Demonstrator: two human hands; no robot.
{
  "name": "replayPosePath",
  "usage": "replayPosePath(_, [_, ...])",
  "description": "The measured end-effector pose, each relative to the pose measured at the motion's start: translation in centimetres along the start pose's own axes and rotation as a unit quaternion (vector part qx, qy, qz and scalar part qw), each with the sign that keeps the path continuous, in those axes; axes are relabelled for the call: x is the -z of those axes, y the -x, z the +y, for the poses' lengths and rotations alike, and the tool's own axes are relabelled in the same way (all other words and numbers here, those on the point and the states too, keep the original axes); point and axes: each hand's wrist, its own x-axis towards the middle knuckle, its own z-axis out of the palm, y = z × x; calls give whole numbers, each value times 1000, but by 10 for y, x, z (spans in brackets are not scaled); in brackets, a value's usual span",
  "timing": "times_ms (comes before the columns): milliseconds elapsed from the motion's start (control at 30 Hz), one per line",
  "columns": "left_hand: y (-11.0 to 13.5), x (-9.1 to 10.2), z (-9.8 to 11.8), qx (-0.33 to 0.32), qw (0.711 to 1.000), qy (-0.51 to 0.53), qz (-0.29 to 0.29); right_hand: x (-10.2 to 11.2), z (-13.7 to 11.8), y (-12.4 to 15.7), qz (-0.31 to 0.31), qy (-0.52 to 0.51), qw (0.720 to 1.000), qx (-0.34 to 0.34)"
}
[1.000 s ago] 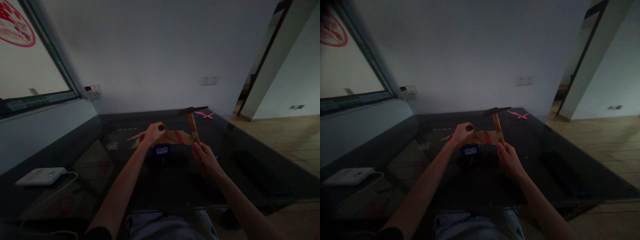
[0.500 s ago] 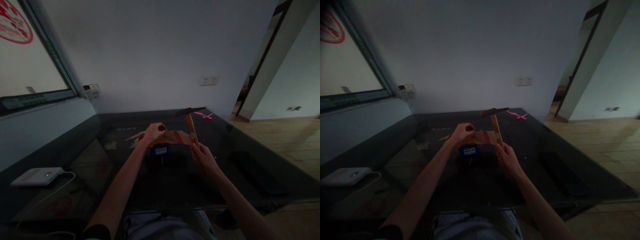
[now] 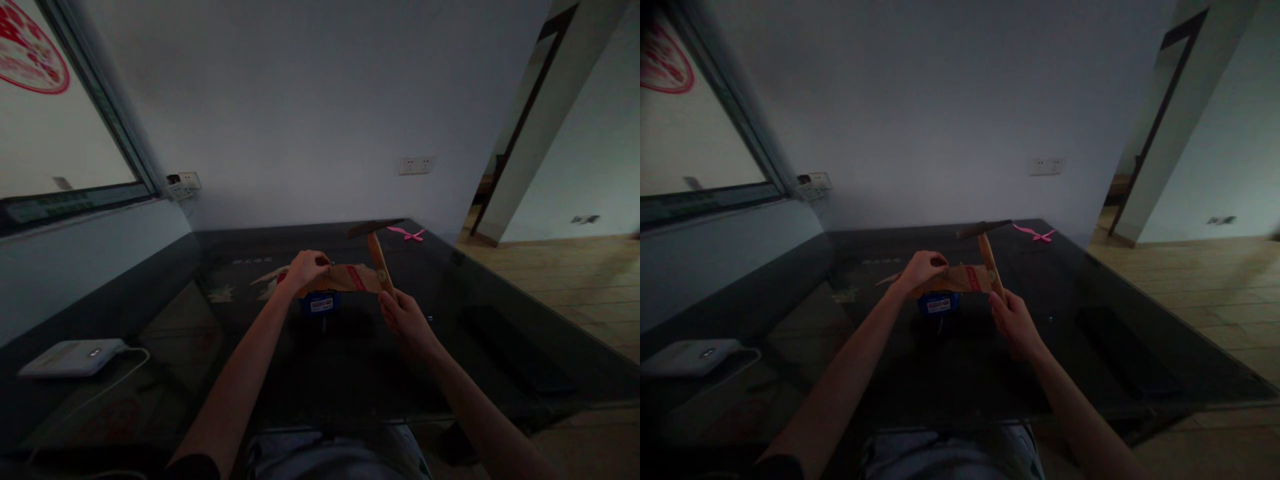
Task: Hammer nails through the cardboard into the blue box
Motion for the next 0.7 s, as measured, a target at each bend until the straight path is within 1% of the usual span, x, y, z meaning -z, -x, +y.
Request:
replayPosePath(100, [1, 2, 2, 7, 1000, -14, -5, -1, 0, 1, -7, 0, 1000, 2])
replayPosePath(200, [2, 3, 1, 7, 1000, -20, 7, 1, -3, 0, 1, 17, 1000, 8])
replayPosePath(267, [2, 2, -1, 7, 1000, -13, 7, 5, -9, -4, 10, 52, 998, 16])
replayPosePath(333, [2, 1, -2, 6, 1000, 2, -2, 13, -20, -10, 9, 123, 992, 36])
replayPosePath(400, [1, -1, -4, 6, 1000, 17, -9, 22, -34, -18, -1, 224, 972, 74])
replayPosePath(467, [0, -2, -5, 8, 1000, 25, -7, 30, -48, -25, -8, 325, 938, 120])
replayPosePath(533, [0, -4, -6, 14, 999, 30, -3, 35, -59, -31, -4, 393, 905, 163])
replayPosePath(567, [0, -4, -7, 17, 999, 32, -3, 37, -64, -33, -2, 412, 894, 175])
replayPosePath(633, [0, -6, -8, 23, 999, 38, -5, 37, -71, -37, -12, 427, 887, 177])
replayPosePath(700, [0, -6, -8, 27, 999, 40, -7, 37, -78, -41, -37, 419, 893, 160])
